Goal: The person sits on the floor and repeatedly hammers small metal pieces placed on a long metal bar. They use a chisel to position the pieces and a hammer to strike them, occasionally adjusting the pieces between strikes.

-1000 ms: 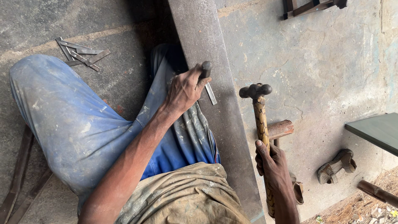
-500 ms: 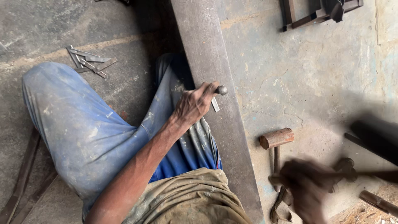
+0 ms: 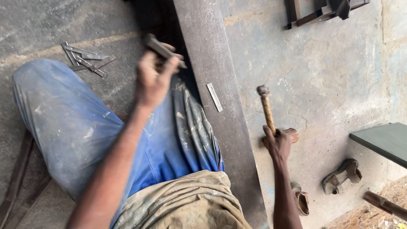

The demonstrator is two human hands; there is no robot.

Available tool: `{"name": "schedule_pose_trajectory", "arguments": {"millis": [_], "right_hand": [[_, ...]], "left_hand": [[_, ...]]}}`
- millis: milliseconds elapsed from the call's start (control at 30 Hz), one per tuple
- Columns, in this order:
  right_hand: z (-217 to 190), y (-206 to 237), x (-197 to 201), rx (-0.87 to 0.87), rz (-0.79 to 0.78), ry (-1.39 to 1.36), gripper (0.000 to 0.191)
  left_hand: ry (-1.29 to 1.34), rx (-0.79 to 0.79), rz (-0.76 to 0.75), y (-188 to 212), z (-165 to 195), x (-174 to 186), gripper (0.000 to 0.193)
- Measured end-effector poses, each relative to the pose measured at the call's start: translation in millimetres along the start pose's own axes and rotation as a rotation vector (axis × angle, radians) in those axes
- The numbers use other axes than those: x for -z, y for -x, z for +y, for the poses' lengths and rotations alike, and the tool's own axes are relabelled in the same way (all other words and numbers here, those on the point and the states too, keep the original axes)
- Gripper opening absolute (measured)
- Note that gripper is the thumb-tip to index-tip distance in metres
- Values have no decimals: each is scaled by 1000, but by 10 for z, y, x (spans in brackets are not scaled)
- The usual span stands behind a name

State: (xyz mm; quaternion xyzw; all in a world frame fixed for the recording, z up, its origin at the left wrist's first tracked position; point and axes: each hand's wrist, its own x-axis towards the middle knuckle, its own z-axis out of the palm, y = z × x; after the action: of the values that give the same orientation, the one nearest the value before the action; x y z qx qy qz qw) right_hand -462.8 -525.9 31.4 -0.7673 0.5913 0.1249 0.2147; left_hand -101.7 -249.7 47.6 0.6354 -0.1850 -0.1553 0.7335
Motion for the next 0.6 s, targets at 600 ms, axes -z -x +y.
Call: {"name": "schedule_pose_trajectory", "arguments": {"millis": [600], "right_hand": [[-2429,713,-296,935,163,-136,14]], "left_hand": [[320,-5,413,-438,310,1942,18]]}}
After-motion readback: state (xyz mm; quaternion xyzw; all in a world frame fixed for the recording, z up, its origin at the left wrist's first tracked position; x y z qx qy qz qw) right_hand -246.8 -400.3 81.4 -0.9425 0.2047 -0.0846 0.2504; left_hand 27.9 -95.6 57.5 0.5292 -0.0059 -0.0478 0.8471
